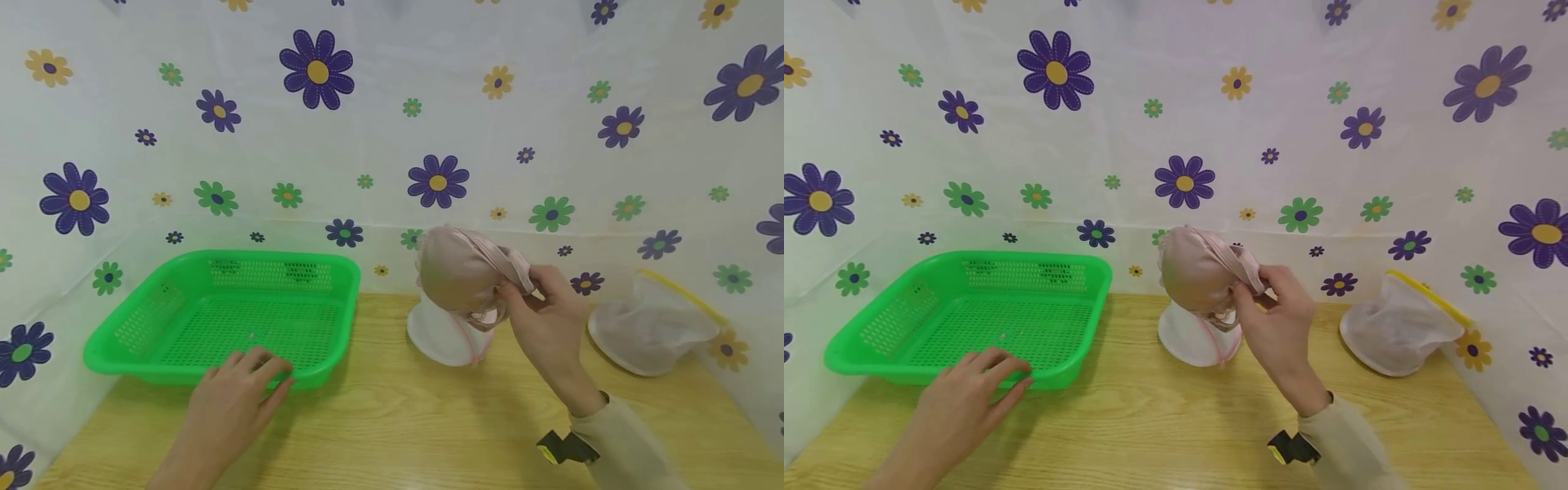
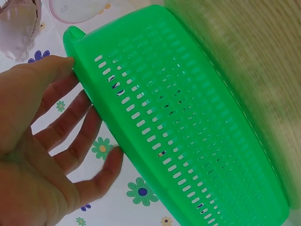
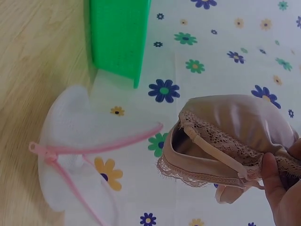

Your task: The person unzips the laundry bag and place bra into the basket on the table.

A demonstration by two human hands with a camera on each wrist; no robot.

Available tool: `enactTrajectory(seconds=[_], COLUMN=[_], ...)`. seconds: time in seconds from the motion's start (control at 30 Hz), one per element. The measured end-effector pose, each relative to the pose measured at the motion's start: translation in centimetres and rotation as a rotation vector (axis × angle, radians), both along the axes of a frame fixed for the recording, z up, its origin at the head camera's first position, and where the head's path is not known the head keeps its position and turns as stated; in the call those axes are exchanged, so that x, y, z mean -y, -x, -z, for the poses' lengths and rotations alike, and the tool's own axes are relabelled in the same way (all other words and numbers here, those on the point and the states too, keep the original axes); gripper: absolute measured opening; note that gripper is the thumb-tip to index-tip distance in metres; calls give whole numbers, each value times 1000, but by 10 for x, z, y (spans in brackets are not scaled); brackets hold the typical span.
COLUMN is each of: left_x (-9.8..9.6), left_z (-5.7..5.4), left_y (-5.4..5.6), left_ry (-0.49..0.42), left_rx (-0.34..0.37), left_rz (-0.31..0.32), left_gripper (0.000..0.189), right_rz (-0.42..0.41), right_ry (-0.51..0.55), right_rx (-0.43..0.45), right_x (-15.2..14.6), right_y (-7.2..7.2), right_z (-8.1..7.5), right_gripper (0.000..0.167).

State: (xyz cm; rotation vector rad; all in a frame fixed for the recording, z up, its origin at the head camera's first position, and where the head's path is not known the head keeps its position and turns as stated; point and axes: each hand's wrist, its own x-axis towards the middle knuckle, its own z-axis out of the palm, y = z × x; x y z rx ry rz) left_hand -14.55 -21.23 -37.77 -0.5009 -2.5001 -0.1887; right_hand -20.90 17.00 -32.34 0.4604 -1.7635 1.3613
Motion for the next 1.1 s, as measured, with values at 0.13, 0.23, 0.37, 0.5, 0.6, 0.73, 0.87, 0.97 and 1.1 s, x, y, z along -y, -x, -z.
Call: enactTrajectory(seconds=[0.13, 0.23, 0.37, 0.5, 0.6, 0.73, 0.87, 0.97, 1.1], left_x=[7, 18, 33, 39, 39, 39, 40, 40, 41], left_z=[0, 0, 1, 4, 7, 9, 11, 11, 10], left_y=[0, 0, 0, 0, -1, 0, 2, 2, 2], left_ry=[8, 19, 38, 36, 39, 53, 70, 70, 55], left_rx=[-20, -58, -76, -59, -54, -77, -112, -119, -107], left_rz=[-24, -37, -51, -59, -73, -75, -66, -69, -74], left_gripper=[22, 24, 25, 27, 29, 30, 33, 35, 34], right_rz=[7, 10, -3, -54, -91, -120, -115, -101, -120], right_ry=[-14, -20, -24, -14, -9, -21, -44, -69, -79], right_rx=[-6, -11, -26, -37, -21, 17, 42, 60, 72], right_x=[10, 18, 29, 42, 52, 64, 74, 82, 95], right_y=[5, 8, 16, 23, 26, 28, 29, 33, 38], right_z=[-3, -6, -11, -15, -15, -12, -8, -4, 0], right_gripper=[14, 14, 12, 12, 12, 12, 13, 14, 14])
